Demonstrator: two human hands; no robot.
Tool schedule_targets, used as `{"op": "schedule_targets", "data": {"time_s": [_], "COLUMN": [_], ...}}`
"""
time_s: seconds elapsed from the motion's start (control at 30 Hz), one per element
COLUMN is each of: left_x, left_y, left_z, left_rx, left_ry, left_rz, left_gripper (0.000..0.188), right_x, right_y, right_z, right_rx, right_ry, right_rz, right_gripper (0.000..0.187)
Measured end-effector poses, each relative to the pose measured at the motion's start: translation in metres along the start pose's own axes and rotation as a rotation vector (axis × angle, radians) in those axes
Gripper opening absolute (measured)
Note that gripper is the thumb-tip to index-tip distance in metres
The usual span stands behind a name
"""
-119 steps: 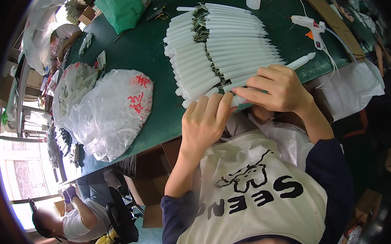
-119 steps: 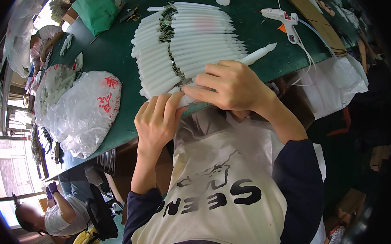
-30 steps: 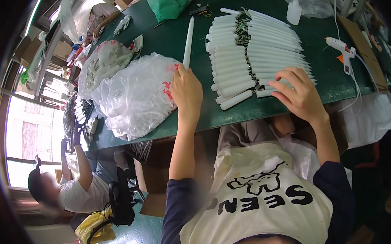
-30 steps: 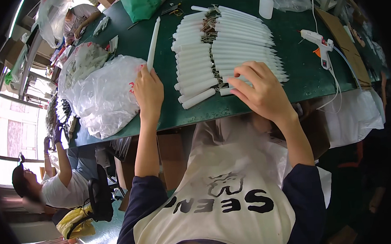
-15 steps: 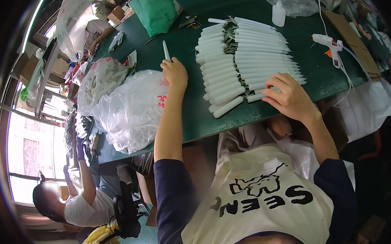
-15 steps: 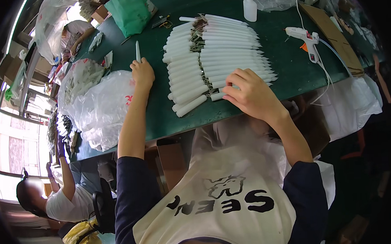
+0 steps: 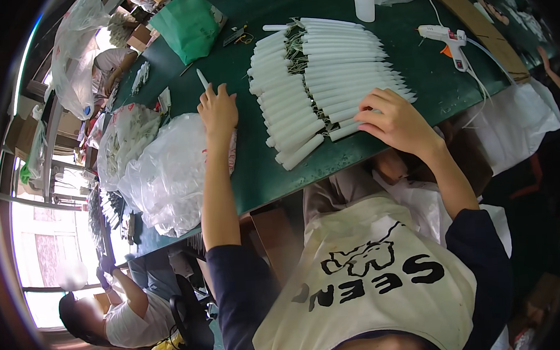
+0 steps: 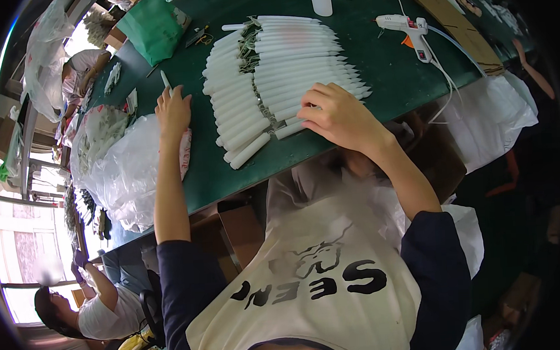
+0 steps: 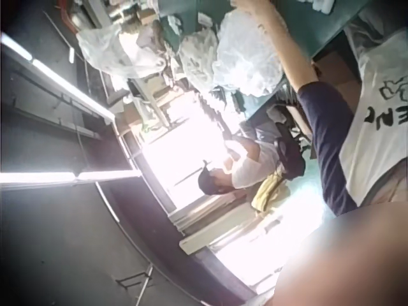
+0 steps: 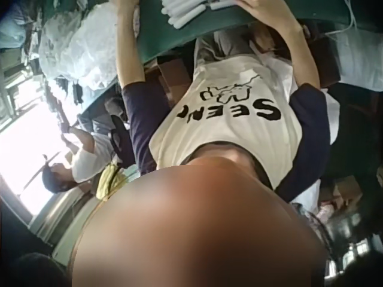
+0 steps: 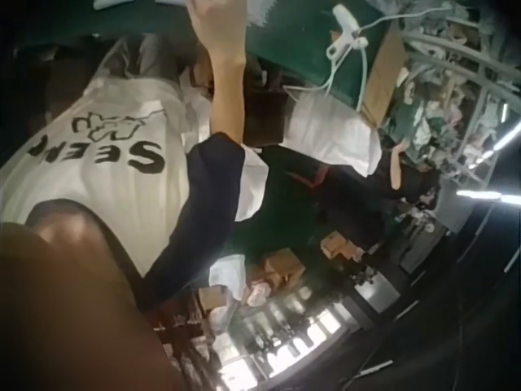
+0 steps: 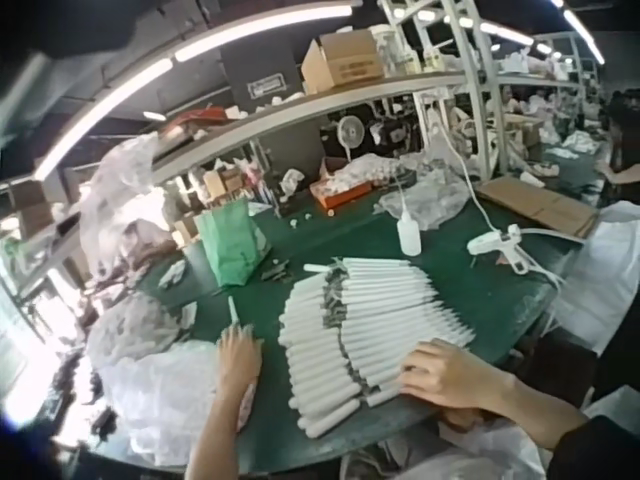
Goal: Assembling decorative fans by applying adhesive to plastic ribs and attaching floral elements at a factory workbench.
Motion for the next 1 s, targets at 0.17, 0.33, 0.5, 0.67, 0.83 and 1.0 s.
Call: {"op": "schedule_targets", "data": {"time_s": [0.17,0.33,0.5,0.67,0.83,1.0], "left_x": [-0.038,-0.064,-0.068,-0.069,-0.066,-0.062], "left_y": [0.098,0.100,0.096,0.099,0.109,0.116], "left_z": [0.132,0.159,0.169,0.175,0.177,0.174], "left_rx": [-0.393,-0.484,-0.389,-0.316,-0.368,-0.501], "left_ry": [-0.303,-0.361,-0.388,-0.380,-0.394,-0.329], "left_rz": [0.245,0.134,0.156,0.118,0.180,0.203], "left_gripper": [0.021,0.024,0.029,0.033,0.032,0.032], "right_x": [-0.006,0.004,0.009,0.010,0.012,0.016], "right_y": [-0.020,-0.026,-0.038,-0.036,-0.032,-0.013], "right_z": [0.001,-0.001,0.001,0.008,0.009,0.004], "right_rx": [0.018,-0.020,-0.038,-0.082,-0.095,-0.036], "right_ry": [0.000,-0.026,-0.052,-0.082,-0.048,0.019], "right_rz": [-0.043,0.051,0.074,0.022,-0.019,0.068], "right_gripper": [0.019,0.024,0.025,0.023,0.026,0.034]}}
Point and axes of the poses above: each hand's wrist, its own x-axis towards the middle knuckle, its own y-axis out of the back of the hand, z = x × y, the point moved 6 cm from there along x, towards the middle knuckle, and after that the axes turned 11 degrees about -y, right-handed, at the moved point
